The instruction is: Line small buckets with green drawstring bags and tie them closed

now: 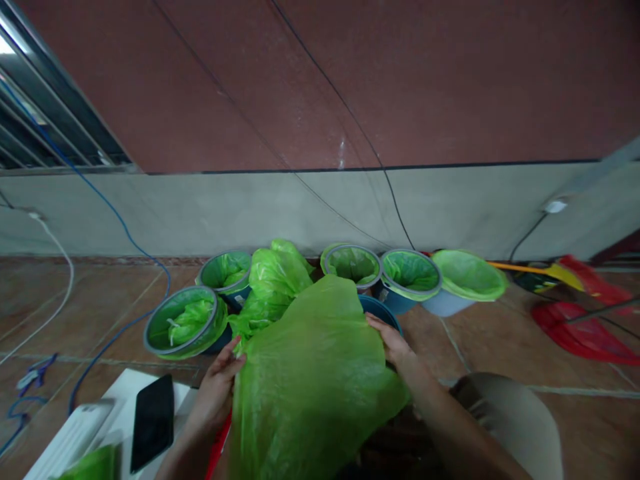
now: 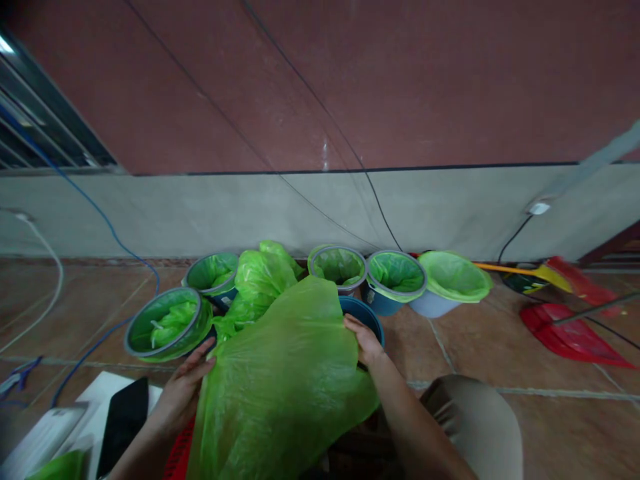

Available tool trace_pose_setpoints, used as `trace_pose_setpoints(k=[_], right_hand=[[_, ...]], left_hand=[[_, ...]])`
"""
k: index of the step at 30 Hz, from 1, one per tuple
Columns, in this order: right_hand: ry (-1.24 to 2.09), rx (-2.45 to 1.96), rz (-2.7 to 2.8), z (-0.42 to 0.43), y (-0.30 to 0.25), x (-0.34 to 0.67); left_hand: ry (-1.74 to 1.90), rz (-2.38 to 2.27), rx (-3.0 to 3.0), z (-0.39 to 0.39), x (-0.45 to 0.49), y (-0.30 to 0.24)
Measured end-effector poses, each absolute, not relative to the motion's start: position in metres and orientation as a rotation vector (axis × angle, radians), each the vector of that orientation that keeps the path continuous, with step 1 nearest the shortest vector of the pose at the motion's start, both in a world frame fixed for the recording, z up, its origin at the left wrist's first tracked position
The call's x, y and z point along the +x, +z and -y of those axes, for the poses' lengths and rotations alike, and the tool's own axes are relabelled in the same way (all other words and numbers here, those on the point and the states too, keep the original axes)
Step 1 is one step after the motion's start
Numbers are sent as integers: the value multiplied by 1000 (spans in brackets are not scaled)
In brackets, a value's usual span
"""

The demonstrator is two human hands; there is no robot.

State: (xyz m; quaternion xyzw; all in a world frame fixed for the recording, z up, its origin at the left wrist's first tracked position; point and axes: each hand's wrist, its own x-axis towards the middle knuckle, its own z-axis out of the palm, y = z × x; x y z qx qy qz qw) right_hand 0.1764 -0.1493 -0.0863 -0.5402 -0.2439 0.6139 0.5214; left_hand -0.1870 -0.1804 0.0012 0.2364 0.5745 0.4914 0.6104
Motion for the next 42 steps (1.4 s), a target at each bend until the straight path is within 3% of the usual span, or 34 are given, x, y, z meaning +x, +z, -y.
trace_pose_setpoints(k=[4, 13, 19, 22, 25, 31, 35, 39, 42], right_hand=[[1411, -1212, 397, 159, -57, 224], [1328, -1240, 990, 195, 36, 261], [857, -1668, 1568, 192, 14, 276], [579, -1829, 1699, 192, 8, 276], [579, -1699, 1608, 200, 17, 273], [901, -1335, 1047, 211, 31, 257], [650, -1485, 881, 206, 28, 243], [322, -1683, 1110, 200, 20, 237], [331, -1775, 1215, 188, -6, 233]], left_hand=[[1173, -1264, 680, 168, -180, 22], [926, -1212, 1195, 140, -178, 59], [696, -1583, 1951, 123, -176, 66], [782, -1652, 2158, 117, -176, 63], [1020, -1545, 2096, 115, -177, 64], [1270, -1293, 1440, 119, -175, 72], [1377, -1544, 1633, 121, -167, 72], [1191, -1962, 1913, 122, -163, 69], [965, -2032, 1955, 119, -166, 52]])
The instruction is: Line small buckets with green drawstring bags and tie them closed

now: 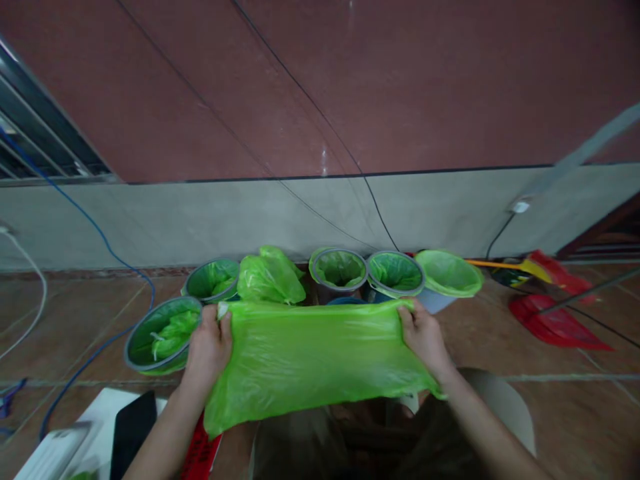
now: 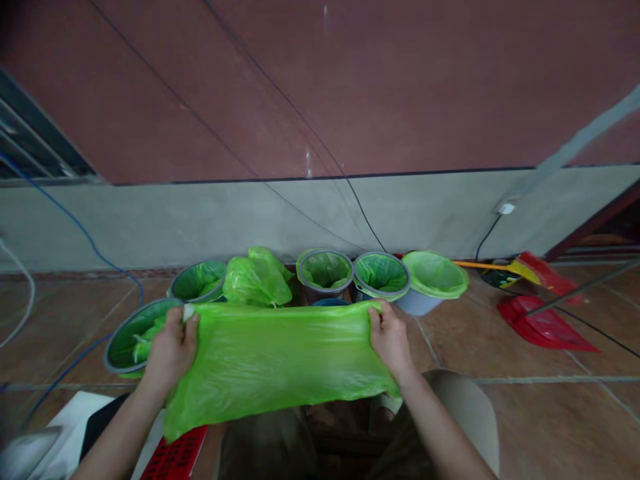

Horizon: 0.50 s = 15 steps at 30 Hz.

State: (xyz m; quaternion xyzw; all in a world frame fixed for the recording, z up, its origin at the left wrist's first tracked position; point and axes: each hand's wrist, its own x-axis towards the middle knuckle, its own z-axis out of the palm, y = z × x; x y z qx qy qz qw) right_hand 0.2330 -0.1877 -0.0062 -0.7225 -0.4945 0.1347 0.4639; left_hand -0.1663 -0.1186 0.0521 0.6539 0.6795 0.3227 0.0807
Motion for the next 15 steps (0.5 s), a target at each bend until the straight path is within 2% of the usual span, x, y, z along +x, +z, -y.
trace_pose_setpoints(k=[3, 7, 12, 15], right_hand=[[585, -1838, 1143, 169, -51, 224], [1031, -1816, 882, 161, -100, 210], [1618, -1413, 611, 190, -100, 212], [1712, -1267, 624, 199, -93, 217]], left_hand=[[830, -1989, 1857, 112, -169, 20], [881, -1947, 1492, 107, -170, -16], [966, -1507, 857, 122, -180, -30], [858, -1296, 676, 137, -188, -30]])
